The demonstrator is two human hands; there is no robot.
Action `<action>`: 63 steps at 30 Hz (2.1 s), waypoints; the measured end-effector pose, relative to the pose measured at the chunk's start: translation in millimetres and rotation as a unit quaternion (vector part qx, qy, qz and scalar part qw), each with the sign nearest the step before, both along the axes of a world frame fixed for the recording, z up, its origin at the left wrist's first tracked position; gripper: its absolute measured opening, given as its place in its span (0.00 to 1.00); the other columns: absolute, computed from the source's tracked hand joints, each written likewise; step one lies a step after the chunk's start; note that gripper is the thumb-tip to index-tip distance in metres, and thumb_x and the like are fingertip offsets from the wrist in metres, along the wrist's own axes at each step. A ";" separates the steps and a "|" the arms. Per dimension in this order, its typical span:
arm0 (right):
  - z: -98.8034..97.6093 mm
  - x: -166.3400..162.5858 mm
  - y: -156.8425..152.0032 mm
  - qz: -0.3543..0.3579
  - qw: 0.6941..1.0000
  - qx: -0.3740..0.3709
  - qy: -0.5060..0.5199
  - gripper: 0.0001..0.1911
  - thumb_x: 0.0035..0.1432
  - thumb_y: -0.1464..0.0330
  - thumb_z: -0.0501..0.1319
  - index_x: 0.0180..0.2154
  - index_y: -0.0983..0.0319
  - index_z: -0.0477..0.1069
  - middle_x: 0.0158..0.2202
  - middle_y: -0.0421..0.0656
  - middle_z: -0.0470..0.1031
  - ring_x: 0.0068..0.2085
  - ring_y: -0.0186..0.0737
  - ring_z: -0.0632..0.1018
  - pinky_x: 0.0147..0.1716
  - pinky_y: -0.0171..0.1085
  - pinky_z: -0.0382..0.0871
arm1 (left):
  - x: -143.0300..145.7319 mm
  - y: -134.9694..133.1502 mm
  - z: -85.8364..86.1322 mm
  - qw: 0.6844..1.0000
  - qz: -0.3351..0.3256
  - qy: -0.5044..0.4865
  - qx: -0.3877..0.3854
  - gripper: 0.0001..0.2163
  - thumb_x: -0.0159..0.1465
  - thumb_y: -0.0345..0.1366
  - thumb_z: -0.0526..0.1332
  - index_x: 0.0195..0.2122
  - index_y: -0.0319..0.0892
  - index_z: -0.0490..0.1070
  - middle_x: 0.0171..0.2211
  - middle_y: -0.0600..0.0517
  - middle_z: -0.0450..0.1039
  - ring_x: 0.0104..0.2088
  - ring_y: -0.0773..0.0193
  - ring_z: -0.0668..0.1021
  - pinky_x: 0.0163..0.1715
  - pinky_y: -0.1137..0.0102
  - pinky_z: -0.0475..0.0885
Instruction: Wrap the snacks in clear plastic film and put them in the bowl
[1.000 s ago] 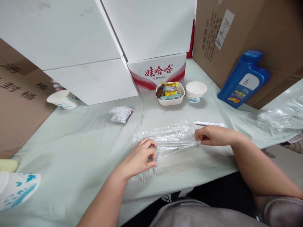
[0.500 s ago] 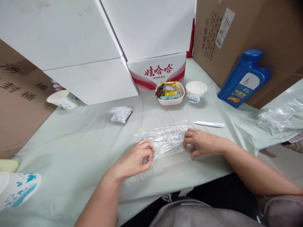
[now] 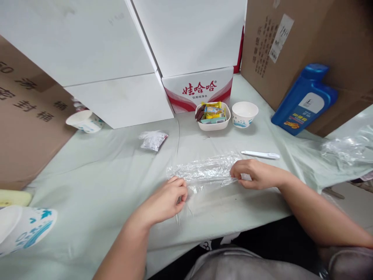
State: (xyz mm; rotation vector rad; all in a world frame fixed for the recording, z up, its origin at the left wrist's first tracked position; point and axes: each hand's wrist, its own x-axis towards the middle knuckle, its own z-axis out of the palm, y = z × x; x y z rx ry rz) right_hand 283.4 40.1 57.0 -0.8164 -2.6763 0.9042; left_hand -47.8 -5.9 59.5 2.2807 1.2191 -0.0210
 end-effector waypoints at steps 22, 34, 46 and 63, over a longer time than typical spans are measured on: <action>-42.9 -31.5 12.3 -0.306 0.903 0.166 -0.252 0.13 0.67 0.63 0.50 0.41 0.62 0.68 0.33 0.47 0.78 0.34 0.44 0.78 0.29 0.36 0.58 | 6.5 34.5 -30.4 0.921 0.336 0.141 0.137 0.06 0.66 0.39 0.53 0.40 0.45 0.66 0.32 0.51 0.77 0.33 0.58 0.79 0.30 0.69 0.64; -35.6 -19.2 15.2 -0.261 0.939 0.142 -0.174 0.05 0.61 0.69 0.56 0.35 0.63 0.70 0.36 0.48 0.73 0.42 0.47 0.74 0.43 0.41 0.66 | 17.7 17.0 -33.6 0.902 0.230 0.070 0.358 0.09 0.66 0.31 0.53 0.42 0.41 0.72 0.41 0.45 0.73 0.42 0.56 0.75 0.39 0.65 0.72; 10.9 1.1 -6.1 -0.006 0.907 -0.395 0.145 0.12 0.60 0.62 0.61 0.41 0.62 0.66 0.54 0.52 0.70 0.29 0.30 0.78 0.26 0.31 0.72 | 58.5 -13.6 -54.6 0.974 -0.070 0.017 0.213 0.27 0.65 0.47 0.56 0.65 0.48 0.55 0.65 0.46 0.57 0.65 0.46 0.57 0.60 0.49 0.55; -39.0 -39.5 12.0 -0.217 0.794 -0.470 0.319 0.26 0.60 0.53 0.59 0.55 0.58 0.63 0.62 0.52 0.60 0.55 0.47 0.73 0.54 0.50 0.68 | 67.0 -15.7 -50.6 0.972 -0.174 -0.043 0.149 0.27 0.65 0.44 0.57 0.65 0.51 0.53 0.60 0.49 0.66 0.65 0.51 0.59 0.65 0.47 0.42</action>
